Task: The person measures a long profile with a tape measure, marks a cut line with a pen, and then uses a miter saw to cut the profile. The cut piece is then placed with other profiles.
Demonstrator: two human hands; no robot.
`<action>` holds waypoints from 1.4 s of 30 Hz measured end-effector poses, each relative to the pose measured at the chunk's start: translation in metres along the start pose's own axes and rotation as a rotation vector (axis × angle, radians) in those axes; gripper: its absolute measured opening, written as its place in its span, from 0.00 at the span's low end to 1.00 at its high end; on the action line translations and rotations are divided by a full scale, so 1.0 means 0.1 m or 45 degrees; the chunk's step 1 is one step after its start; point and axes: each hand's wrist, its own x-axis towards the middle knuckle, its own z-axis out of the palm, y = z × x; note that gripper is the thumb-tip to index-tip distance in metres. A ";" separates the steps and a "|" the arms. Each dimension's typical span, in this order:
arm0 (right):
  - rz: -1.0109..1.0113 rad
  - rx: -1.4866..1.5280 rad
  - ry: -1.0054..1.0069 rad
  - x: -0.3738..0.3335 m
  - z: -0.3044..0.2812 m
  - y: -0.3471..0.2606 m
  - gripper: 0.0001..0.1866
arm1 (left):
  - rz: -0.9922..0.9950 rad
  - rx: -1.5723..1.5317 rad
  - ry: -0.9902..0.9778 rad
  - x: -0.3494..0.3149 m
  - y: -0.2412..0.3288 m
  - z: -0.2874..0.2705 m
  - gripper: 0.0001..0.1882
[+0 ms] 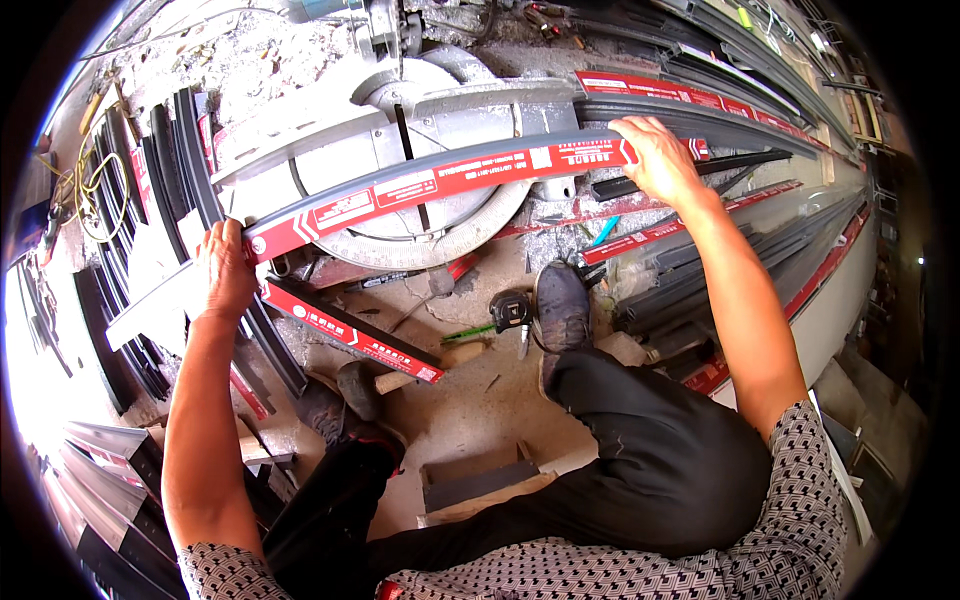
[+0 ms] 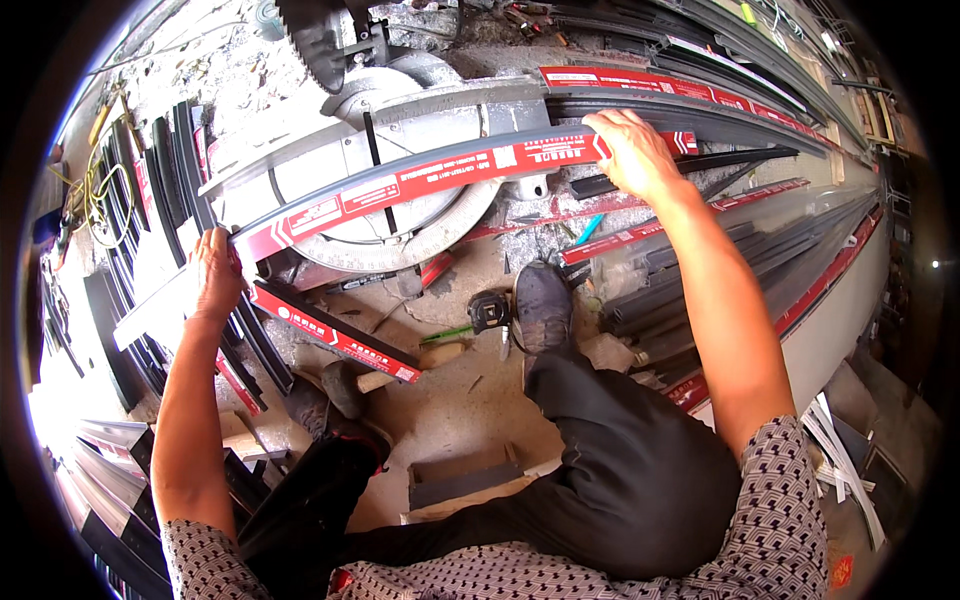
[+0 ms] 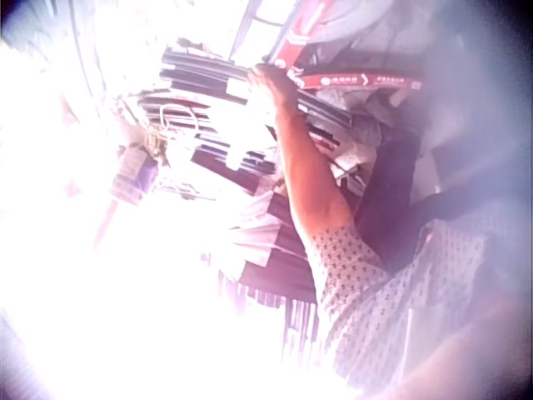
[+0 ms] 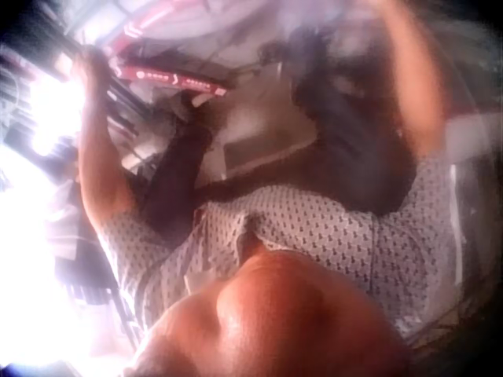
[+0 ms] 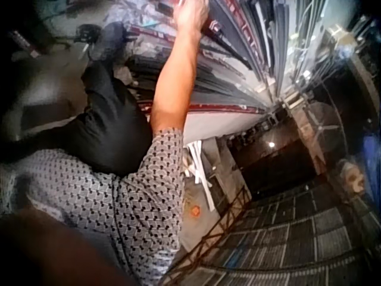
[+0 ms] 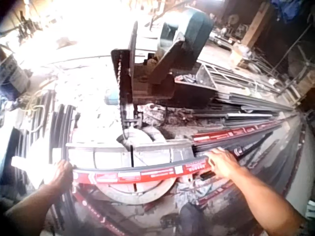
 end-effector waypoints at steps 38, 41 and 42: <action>0.176 -0.017 0.033 0.39 0.16 0.08 0.35 | 0.014 0.072 0.031 0.60 -0.30 0.09 0.20; 0.178 -0.009 0.027 0.40 0.16 0.09 0.36 | 0.016 0.062 0.040 0.60 -0.25 0.04 0.22; 0.177 -0.004 0.023 0.41 0.17 0.09 0.36 | 0.042 0.039 0.040 0.60 -0.23 0.01 0.23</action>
